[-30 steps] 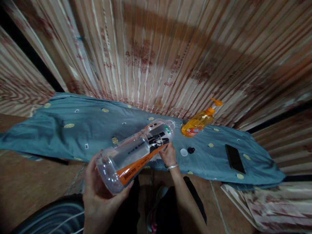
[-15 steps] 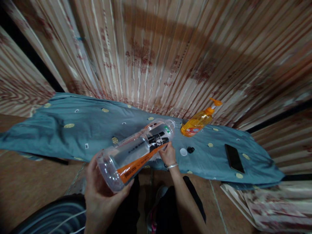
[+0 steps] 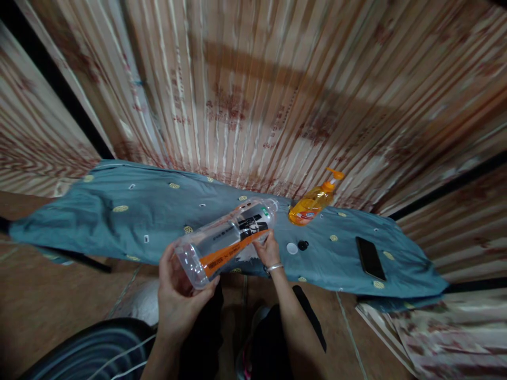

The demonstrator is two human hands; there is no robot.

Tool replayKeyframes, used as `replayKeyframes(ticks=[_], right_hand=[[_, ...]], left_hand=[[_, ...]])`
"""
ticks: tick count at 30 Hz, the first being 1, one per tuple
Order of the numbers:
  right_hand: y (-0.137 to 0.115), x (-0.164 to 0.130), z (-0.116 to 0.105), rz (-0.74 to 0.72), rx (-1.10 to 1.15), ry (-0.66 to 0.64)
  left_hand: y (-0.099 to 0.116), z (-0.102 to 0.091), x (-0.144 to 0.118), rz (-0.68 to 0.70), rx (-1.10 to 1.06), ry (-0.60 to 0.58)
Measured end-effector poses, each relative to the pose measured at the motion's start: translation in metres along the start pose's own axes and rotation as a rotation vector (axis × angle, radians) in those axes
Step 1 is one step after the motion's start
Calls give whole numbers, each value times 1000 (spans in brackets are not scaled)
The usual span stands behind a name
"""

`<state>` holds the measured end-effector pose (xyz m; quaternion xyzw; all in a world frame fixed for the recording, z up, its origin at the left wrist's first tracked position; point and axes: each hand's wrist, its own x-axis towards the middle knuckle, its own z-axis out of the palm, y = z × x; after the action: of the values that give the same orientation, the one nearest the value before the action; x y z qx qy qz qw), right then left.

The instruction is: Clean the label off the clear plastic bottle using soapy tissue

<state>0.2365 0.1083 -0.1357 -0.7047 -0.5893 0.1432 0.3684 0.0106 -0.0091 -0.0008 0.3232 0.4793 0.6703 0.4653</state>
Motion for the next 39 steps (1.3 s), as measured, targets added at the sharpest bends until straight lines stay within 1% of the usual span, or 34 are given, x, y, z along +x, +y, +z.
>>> replayKeyframes(ticks=[3, 7, 14, 24, 27, 32, 36, 39], right_hand=[[-3, 1, 1, 56, 49, 7], [-9, 3, 0, 95, 80, 16], [-16, 6, -2, 102, 109, 34], [-25, 7, -4, 163, 72, 28], [-22, 7, -2, 172, 84, 35], [-12, 7, 2, 130, 140, 43], [-5, 8, 4, 140, 73, 14], [-2, 8, 6, 113, 38, 5]], left_hand=[[-5, -4, 6, 19, 29, -39], [-9, -8, 16, 52, 18, -69], [-8, -7, 26, 101, 11, -68], [-19, -9, 36, 123, -1, -79], [-20, -8, 37, 121, -1, -82], [-22, -8, 36, 114, 6, -75], [-24, -10, 35, 109, 20, -62], [-23, -14, 34, 105, 31, -48]])
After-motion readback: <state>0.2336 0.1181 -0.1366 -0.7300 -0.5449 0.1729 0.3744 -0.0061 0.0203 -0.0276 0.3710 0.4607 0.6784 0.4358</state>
